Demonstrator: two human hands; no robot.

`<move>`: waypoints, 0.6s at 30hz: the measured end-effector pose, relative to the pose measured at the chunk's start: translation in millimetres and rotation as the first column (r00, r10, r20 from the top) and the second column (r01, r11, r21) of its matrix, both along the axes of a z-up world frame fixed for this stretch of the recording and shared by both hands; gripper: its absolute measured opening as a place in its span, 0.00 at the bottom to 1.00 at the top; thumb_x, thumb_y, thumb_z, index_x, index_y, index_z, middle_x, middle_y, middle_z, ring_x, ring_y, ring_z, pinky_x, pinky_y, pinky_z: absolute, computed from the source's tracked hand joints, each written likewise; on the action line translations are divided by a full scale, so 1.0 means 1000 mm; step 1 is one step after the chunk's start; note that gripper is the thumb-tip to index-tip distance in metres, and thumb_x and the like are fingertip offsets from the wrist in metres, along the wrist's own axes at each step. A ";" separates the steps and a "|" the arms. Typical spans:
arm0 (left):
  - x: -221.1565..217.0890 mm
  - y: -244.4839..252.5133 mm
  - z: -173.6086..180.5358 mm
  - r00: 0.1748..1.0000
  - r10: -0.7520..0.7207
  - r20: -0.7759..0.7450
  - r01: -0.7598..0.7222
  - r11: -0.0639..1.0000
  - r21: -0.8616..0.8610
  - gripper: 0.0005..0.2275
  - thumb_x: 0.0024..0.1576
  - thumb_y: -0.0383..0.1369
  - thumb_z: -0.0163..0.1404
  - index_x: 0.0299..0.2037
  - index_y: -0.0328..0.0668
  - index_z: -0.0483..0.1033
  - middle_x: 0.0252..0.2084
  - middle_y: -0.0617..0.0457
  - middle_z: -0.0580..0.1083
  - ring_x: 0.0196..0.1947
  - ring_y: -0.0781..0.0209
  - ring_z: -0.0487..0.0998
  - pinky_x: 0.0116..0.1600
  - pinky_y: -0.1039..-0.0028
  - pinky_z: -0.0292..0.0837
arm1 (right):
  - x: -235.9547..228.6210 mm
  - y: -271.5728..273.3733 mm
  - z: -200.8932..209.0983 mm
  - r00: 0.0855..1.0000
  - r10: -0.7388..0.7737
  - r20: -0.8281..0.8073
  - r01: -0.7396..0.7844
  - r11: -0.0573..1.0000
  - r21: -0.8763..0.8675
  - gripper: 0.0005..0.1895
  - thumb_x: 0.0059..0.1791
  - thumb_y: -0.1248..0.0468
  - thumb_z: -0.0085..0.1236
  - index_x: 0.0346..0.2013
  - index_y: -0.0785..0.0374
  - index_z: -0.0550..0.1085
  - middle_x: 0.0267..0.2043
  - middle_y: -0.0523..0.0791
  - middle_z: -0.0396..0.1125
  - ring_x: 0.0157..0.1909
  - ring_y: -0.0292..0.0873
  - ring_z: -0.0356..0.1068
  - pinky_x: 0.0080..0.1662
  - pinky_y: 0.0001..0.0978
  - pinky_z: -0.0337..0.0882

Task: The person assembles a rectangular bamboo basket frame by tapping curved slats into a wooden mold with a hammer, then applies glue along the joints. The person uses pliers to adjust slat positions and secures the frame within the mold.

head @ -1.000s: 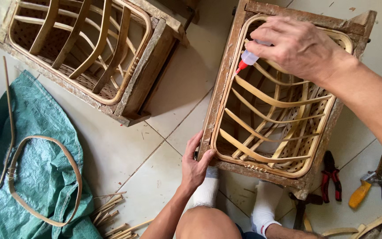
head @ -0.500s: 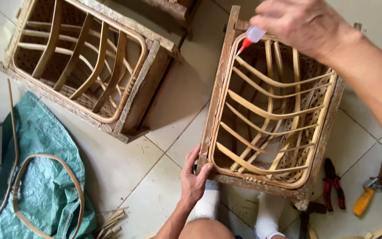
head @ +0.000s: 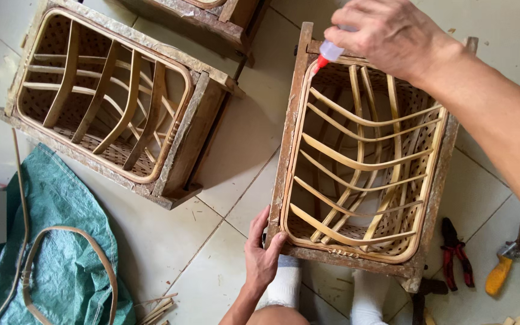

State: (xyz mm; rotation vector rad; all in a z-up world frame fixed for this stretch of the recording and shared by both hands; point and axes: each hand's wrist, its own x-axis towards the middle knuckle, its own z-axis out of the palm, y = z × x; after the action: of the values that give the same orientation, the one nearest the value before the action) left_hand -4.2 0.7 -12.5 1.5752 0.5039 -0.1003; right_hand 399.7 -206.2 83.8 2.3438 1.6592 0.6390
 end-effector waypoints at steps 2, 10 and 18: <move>0.001 0.000 0.000 1.000 -0.004 0.005 0.004 1.000 0.008 0.27 0.57 0.31 0.57 0.68 0.36 0.67 0.65 0.43 0.69 0.66 0.52 0.70 0.70 0.64 0.64 | 0.002 0.000 -0.006 1.000 -0.017 -0.017 0.017 1.000 -0.008 0.05 0.52 0.65 0.63 0.43 0.55 0.79 0.44 0.39 0.75 0.51 0.36 0.76 0.58 0.25 0.76; 0.001 0.000 0.000 0.999 -0.014 -0.044 0.014 1.000 -0.014 0.28 0.56 0.30 0.56 0.68 0.36 0.65 0.65 0.44 0.69 0.66 0.53 0.70 0.69 0.65 0.63 | -0.028 -0.059 -0.005 0.894 -0.259 -0.366 0.341 0.922 0.180 0.11 0.56 0.60 0.66 0.50 0.62 0.79 0.51 0.48 0.75 0.48 0.44 0.75 0.55 0.38 0.77; 0.001 -0.001 -0.002 1.000 -0.009 -0.026 0.008 1.000 -0.028 0.28 0.56 0.28 0.55 0.68 0.34 0.65 0.64 0.44 0.69 0.65 0.54 0.70 0.69 0.66 0.61 | -0.066 -0.083 -0.033 0.760 -0.395 -0.516 0.528 0.838 0.137 0.19 0.49 0.60 0.70 0.52 0.64 0.79 0.45 0.51 0.75 0.44 0.47 0.74 0.49 0.42 0.76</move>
State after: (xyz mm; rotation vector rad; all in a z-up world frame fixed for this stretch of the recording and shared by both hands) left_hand -2.9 -0.4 -14.3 1.5505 0.5140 -0.1343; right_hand 334.2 -289.5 50.7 3.1570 1.0668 0.2092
